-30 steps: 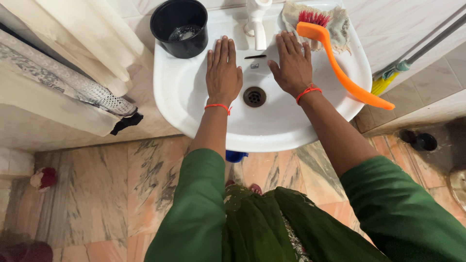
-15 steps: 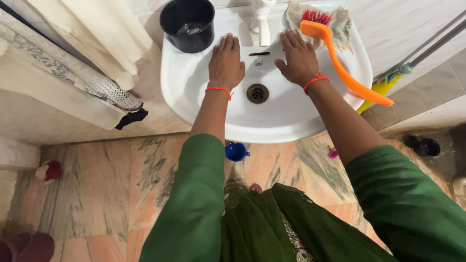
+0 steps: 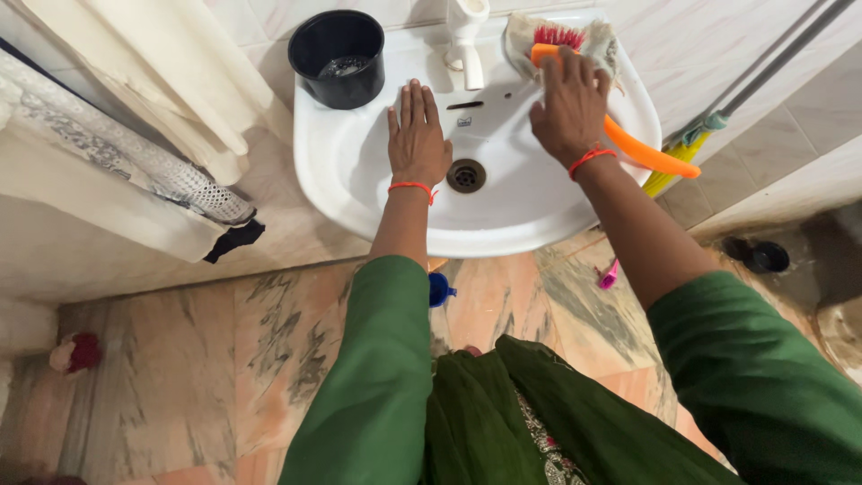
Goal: The person scrubs a white bathroom sink using an orange brush and a black cup filled with water. They repeatedly dip the brush into the cup and scrub the sink basin, faucet, and drain area. The person also briefly handles a cloth near the faucet.
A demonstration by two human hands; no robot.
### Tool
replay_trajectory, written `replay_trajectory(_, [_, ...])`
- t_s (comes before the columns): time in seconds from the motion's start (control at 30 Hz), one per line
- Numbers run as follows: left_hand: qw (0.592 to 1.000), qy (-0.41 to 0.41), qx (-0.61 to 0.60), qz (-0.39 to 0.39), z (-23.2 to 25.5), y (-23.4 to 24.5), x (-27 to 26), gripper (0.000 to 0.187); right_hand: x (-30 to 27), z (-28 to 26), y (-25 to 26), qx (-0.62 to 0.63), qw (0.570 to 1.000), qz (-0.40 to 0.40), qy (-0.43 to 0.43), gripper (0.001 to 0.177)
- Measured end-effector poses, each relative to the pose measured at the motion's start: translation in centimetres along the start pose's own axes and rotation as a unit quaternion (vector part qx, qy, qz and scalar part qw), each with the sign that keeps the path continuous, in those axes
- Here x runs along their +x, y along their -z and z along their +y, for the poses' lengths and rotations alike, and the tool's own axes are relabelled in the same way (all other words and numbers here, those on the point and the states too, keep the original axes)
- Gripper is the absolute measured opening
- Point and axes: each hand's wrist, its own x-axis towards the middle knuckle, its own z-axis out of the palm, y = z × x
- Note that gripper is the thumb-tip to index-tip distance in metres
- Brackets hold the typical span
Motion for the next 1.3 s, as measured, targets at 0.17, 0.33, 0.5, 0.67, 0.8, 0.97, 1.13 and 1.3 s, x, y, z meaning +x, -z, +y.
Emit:
replay_trajectory(0.17, [1.0,-0.017,-0.003,-0.019,0.3,0.4,-0.5,0.095,-0.7,1.0,1.4,-0.04,0.997,-0.027,-0.067,0.069])
replay_trajectory(0.33, [0.999,-0.037,0.0,-0.031,0.5,0.3,-0.8,0.094,-2.2,0.1,2.5,-0.045,0.983,-0.102,-0.146,0.082])
replay_trajectory(0.5, [0.998,-0.054,-0.018,-0.039,0.6,0.3,-1.2,0.093,-3.1,-0.4,4.6,-0.049,0.967,-0.165,-0.188,0.08])
replay_trajectory(0.67, [0.996,-0.066,-0.041,-0.04,0.0,0.3,-2.1,0.091,-3.5,-0.8,5.8,-0.081,0.982,-0.078,-0.15,0.062])
replay_trajectory(0.8, [0.995,-0.078,-0.045,-0.034,-1.0,0.8,-1.9,0.09,-3.4,-1.7,6.4,-0.04,0.97,-0.11,-0.215,0.052])
replay_trajectory(0.97, [0.994,-0.097,-0.044,-0.023,-1.6,0.8,-1.8,0.087,-3.1,-3.0,7.0,0.002,0.978,-0.044,-0.206,0.042])
replay_trajectory(1.13, [0.992,-0.113,-0.056,-0.002,-1.6,1.1,-1.4,0.083,-2.8,-4.1,8.2,0.034,0.967,-0.088,-0.235,0.026])
replay_trajectory(1.3, [0.99,-0.118,-0.064,0.03,-2.2,1.4,-1.2,0.071,-1.9,-6.2,8.9,0.06,0.952,-0.23,-0.193,0.022])
